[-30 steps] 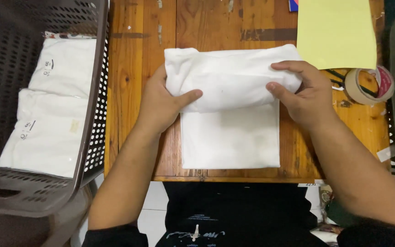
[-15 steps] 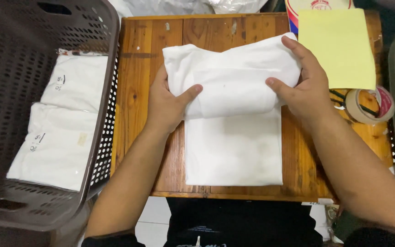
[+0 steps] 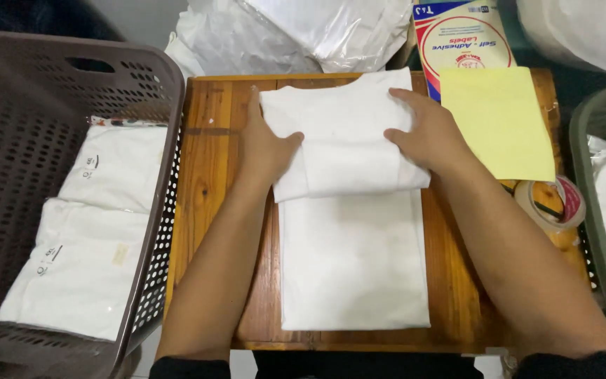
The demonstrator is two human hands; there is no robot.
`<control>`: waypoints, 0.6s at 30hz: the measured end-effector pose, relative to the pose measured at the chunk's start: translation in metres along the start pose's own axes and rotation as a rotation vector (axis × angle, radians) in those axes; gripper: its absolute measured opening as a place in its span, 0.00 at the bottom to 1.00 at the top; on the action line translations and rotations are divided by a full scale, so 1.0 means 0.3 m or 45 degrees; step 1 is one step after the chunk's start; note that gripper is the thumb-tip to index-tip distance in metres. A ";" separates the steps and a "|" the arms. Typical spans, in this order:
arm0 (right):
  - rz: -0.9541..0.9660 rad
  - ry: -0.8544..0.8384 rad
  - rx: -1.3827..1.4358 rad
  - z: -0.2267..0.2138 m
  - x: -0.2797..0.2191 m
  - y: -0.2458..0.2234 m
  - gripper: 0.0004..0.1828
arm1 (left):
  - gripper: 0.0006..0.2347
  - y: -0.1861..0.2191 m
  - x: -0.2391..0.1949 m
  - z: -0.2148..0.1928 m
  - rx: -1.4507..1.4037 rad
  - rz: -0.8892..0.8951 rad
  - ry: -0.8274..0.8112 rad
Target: The person folds a white t-shirt on a wooden table. They then open a package of self-adhesive labels, remove a sheet, and use a pencil to mark a specific label on the sheet.
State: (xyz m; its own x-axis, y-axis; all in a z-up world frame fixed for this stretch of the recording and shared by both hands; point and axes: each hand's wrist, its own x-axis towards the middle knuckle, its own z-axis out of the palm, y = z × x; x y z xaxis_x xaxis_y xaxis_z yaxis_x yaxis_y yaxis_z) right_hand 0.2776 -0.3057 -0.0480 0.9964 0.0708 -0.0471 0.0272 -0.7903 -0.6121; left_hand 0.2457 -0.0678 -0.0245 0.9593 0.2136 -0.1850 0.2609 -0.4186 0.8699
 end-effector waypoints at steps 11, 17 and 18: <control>-0.140 0.224 -0.300 -0.058 -0.059 0.026 0.30 | 0.21 0.128 -0.156 0.037 0.944 0.481 -0.337; -0.014 0.089 -0.714 -0.129 -0.080 0.068 0.28 | 0.21 0.144 -0.252 0.135 1.039 0.731 -0.900; 0.102 0.019 -0.735 -0.139 -0.085 0.062 0.28 | 0.23 0.137 -0.260 0.147 1.026 0.722 -0.975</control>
State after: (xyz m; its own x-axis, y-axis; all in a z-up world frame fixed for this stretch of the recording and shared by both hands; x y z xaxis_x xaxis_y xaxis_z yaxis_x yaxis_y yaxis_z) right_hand 0.2560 -0.3474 -0.0253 0.9981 -0.0083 -0.0618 -0.0131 -0.9969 -0.0775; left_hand 0.1863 -0.1406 0.0057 0.7041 -0.6292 -0.3290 -0.4774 -0.7625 0.4366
